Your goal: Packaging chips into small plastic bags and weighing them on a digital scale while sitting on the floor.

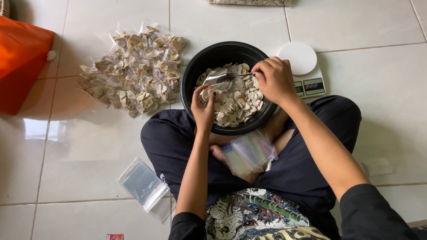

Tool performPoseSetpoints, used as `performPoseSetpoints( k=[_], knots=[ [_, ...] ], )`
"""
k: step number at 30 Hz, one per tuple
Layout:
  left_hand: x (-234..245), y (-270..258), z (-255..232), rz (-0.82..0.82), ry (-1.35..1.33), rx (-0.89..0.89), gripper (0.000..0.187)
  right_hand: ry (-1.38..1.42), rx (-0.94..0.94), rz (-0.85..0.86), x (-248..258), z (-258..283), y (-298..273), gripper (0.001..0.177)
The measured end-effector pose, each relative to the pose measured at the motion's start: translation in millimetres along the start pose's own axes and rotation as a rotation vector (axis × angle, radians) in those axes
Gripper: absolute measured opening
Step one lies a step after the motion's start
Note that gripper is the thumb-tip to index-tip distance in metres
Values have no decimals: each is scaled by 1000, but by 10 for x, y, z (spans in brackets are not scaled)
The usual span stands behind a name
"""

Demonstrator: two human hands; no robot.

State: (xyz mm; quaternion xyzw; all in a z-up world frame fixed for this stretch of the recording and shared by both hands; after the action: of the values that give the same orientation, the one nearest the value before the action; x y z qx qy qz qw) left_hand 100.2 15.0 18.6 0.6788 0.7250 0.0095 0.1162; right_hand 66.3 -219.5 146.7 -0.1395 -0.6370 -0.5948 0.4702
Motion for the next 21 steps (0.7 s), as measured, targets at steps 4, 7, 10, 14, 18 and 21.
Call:
performPoseSetpoints(
  k=[4,7,10,14,18,21],
  knots=[
    [12,-5,28,-1,18,10,26,41,-87,-72,52,-277,-178,7],
    [34,26,102,-10,48,-5,22,-17,-214,-167,179,-437,-336,7],
    [75,38,167,-31,73,-20,18,-83,-383,-131,82,-618,-540,6],
    [81,13,145,-38,107,-31,16,-118,-408,25,-400,-765,-815,6],
    [92,40,133,-54,139,-47,15,-132,-406,122,-772,-760,-1012,5],
    [60,21,43,-51,134,-50,15,-93,-445,163,-785,-683,-1046,4]
  ],
)
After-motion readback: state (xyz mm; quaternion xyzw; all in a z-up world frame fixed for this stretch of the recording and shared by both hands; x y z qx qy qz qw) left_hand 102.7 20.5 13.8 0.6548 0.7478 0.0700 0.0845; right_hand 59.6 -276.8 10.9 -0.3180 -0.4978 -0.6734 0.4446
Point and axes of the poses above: each hand's wrist, its own y-axis towards the middle knuckle, its own x-axis out of the back of the hand, z = x × y, the point moved 10 cm from there along y, towards the middle knuckle, and after that the axes turned 6 degrees about x, right-handed, at the moved point
